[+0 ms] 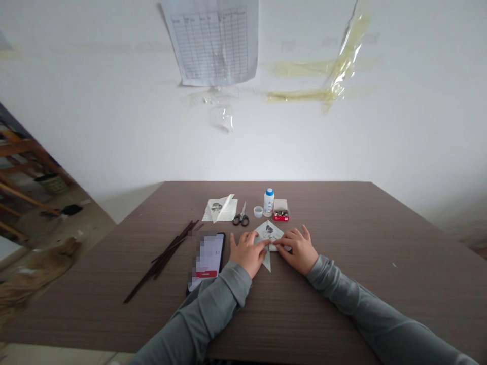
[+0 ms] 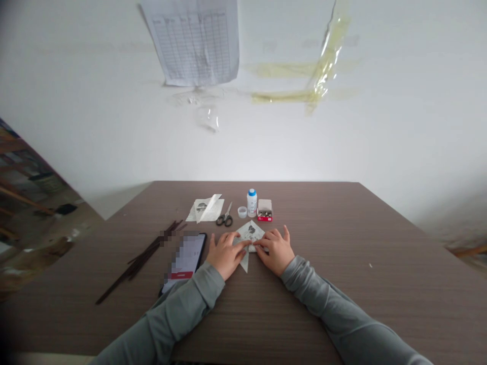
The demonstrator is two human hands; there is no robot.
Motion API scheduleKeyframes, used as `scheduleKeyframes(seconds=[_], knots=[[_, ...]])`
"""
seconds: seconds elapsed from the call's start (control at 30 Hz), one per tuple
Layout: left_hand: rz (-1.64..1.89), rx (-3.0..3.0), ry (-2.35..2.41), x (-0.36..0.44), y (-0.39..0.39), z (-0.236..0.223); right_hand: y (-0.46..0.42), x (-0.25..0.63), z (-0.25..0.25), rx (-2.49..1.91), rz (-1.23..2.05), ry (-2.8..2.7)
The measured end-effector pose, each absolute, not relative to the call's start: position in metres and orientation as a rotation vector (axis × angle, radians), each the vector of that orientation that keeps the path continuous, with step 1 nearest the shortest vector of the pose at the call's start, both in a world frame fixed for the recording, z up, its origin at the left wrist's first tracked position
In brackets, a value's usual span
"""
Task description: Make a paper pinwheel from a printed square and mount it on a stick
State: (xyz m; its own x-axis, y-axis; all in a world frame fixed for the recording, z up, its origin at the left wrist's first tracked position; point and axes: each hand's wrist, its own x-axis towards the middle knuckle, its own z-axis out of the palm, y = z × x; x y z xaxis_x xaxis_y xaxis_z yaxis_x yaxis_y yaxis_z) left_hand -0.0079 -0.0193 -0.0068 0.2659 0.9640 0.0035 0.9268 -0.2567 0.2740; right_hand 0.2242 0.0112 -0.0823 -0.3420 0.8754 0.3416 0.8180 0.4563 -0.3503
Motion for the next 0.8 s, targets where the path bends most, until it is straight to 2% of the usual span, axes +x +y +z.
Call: scheduleKeyframes(seconds=[0.8], knots=[[0.271, 2.379, 1.738, -0.0097, -0.0187, -0.0137, 0.011, 0.2222, -0.0837, -1.445, 0.119, -2.206]])
